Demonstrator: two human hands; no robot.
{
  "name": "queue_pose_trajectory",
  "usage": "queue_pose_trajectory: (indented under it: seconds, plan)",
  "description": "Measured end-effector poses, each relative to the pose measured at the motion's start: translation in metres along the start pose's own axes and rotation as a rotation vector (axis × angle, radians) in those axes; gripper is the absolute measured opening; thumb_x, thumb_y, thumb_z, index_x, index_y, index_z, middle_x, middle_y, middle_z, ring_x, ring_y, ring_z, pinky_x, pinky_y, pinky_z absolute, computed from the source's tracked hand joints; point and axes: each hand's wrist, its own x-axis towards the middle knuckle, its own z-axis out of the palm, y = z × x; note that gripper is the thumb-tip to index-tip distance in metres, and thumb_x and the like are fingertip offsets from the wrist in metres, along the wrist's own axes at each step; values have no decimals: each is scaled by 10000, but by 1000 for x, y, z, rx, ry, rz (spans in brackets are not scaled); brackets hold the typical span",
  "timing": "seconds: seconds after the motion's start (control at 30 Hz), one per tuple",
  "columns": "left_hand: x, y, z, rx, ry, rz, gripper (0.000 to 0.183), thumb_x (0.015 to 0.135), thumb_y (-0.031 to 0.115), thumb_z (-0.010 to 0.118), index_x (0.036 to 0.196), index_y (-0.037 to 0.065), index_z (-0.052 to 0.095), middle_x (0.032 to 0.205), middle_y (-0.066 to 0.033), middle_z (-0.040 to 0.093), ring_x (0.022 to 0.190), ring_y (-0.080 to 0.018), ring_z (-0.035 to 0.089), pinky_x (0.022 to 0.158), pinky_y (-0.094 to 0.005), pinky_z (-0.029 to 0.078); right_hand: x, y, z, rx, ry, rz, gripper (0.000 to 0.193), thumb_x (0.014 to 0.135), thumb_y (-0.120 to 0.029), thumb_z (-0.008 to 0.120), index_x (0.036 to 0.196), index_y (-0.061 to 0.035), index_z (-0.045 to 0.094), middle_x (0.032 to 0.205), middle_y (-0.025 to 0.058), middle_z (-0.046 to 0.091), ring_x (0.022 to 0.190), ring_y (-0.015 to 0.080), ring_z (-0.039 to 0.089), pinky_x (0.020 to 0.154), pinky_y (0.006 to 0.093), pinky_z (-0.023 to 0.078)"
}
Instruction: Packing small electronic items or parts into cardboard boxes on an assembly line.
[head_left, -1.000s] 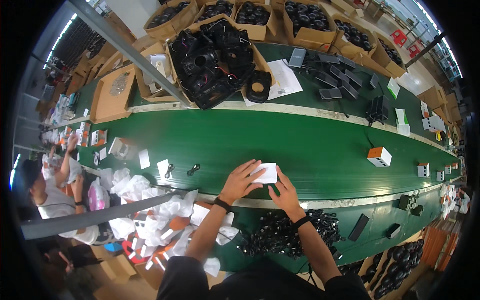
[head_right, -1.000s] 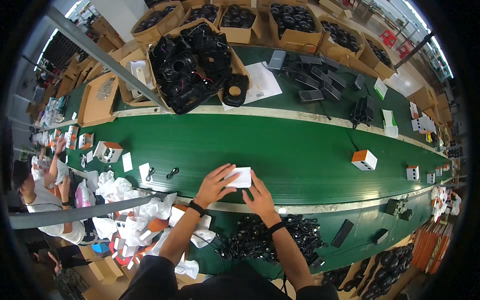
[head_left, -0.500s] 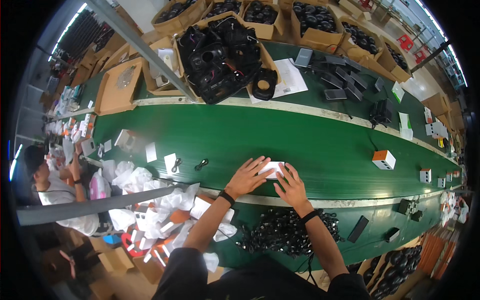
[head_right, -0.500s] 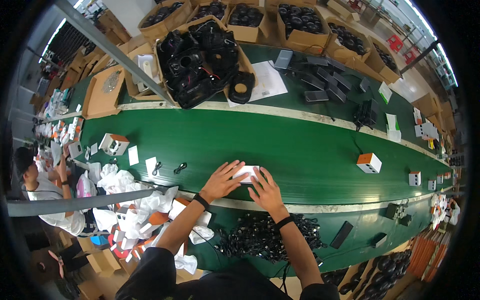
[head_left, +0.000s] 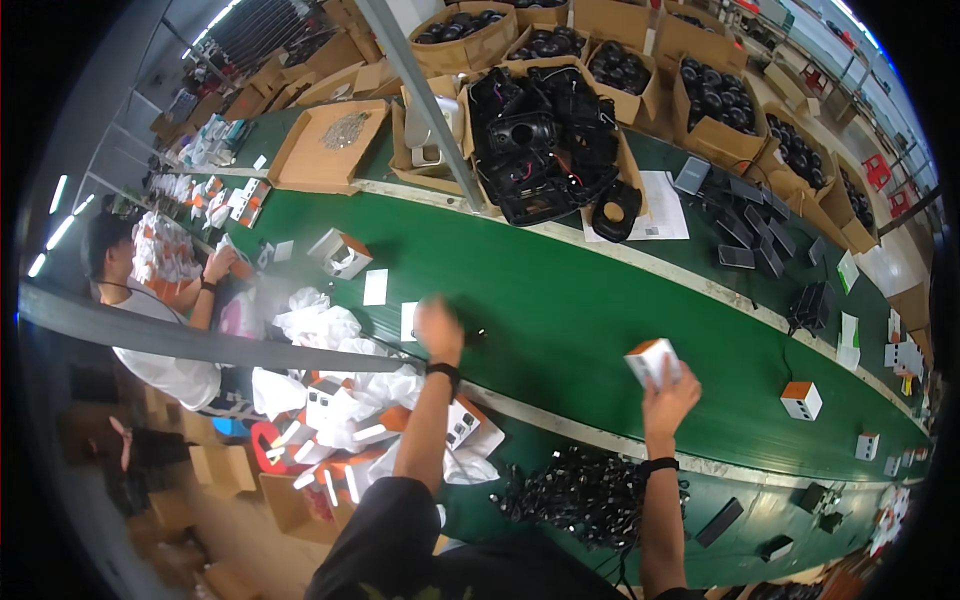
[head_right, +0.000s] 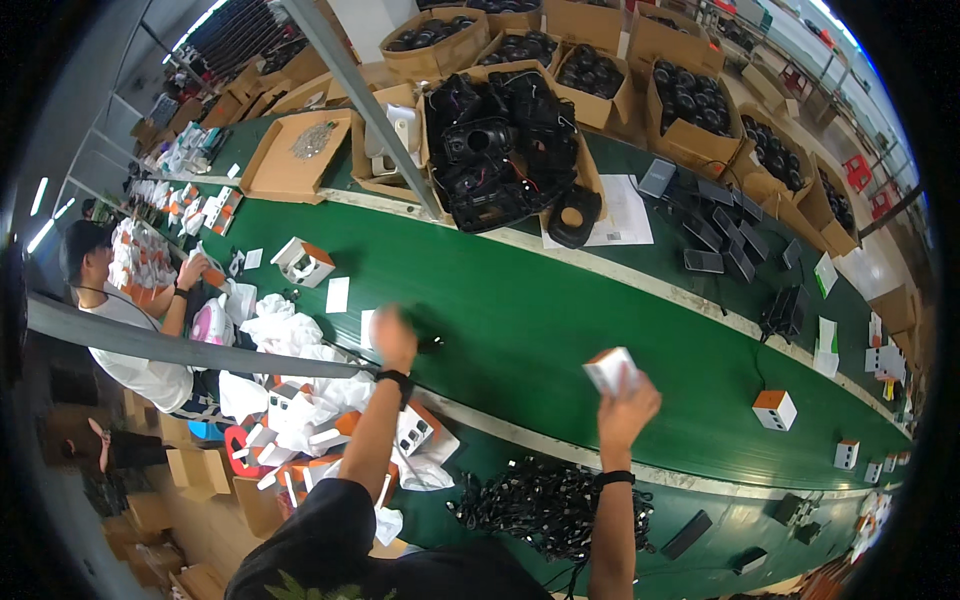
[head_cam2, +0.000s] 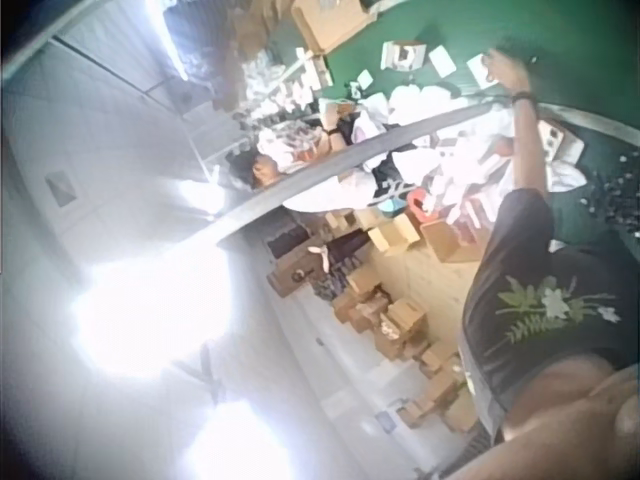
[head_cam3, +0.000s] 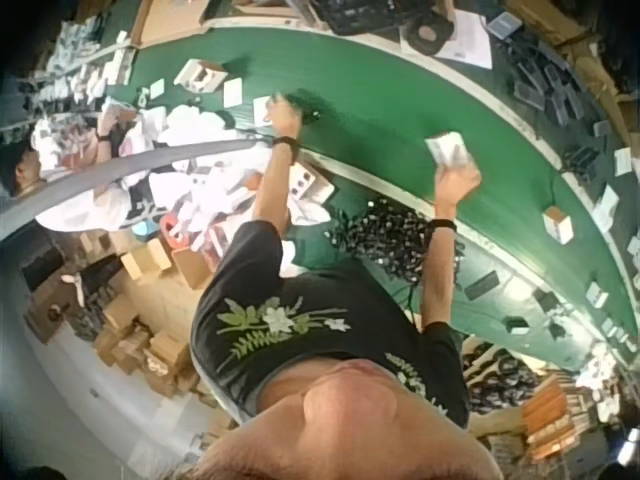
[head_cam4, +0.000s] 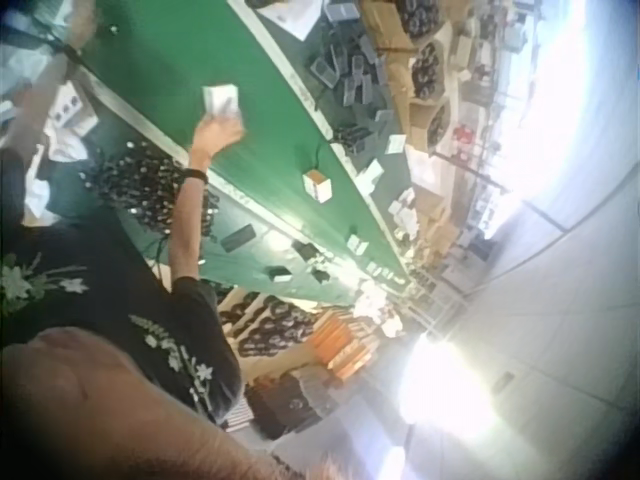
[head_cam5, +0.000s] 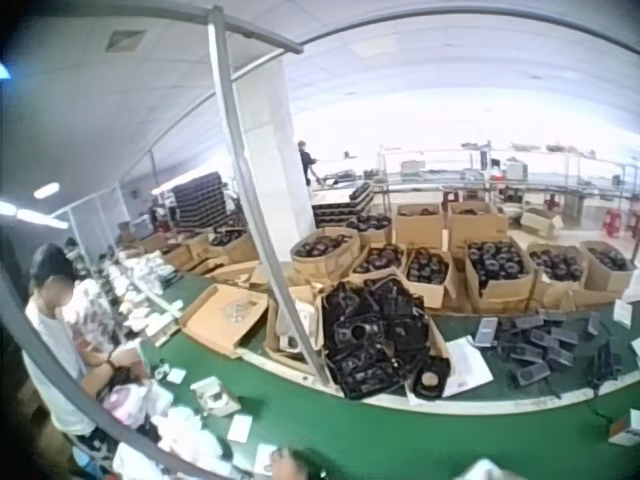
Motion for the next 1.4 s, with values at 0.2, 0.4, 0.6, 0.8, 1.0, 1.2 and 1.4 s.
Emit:
queue_pose_trajectory:
  seconds: [0.2,0.4,0.6,0.8,1.0,1.2,1.4]
  plan:
    - [7,-49,17,96,-284,-30,439,916,132,812,1314,144,625,1264,-110,664,1271,-356,630,1009,-588,531,4,31,-18,-173,186,276,692,1008,-235,747,1626,-83,476,1671,259,394,1523,510,373,1232,739,258]
    - [-57,16,29,-115,-435,405,442,904,176,852,1244,92,582,1203,-171,666,1066,-411,699,860,-524,595,-44,-28,-45,159,-14,93,610,1007,-130,696,1582,-42,515,1685,280,363,1532,533,338,1256,664,296]
    - [-71,21,26,260,-311,350,563,892,348,877,1276,30,614,1219,-149,652,1151,-368,684,875,-480,625,-95,-82,-30,507,-303,13,623,1005,-110,726,1582,-25,508,1669,272,397,1486,518,431,1213,600,403]
    - [-167,111,-35,-643,-801,789,502,895,257,877,1270,37,626,1211,-175,681,1131,-377,701,929,-487,588,-87,-114,-34,1669,-461,671,689,1106,-198,675,1695,-37,357,1497,247,579,1302,295,647,1028,422,595]
    - [-60,117,-69,-866,-1133,816,884,722,318,1017,1483,107,619,1502,-116,664,1315,-340,664,1096,-462,540,-92,-76,-34,1286,-432,580,175,1126,-189,645,1189,-38,584,850,85,689,479,148,631,421,305,486]
    - [55,-64,-15,265,-453,-43,1754,401,531,1107,1770,197,63,1816,-292,52,1680,-509,80,1171,-849,307,-144,-31,-78,594,-709,20,482,960,-117,788,1404,-67,608,906,150,730,791,308,764,708,431,601]
    - [40,-39,24,252,-499,-68,1594,487,405,1113,1761,175,183,1707,-411,294,1524,-594,408,1151,-593,520,-198,-14,-115,532,-822,64,592,914,-106,794,1465,-78,580,1239,218,741,1101,431,744,943,487,611]
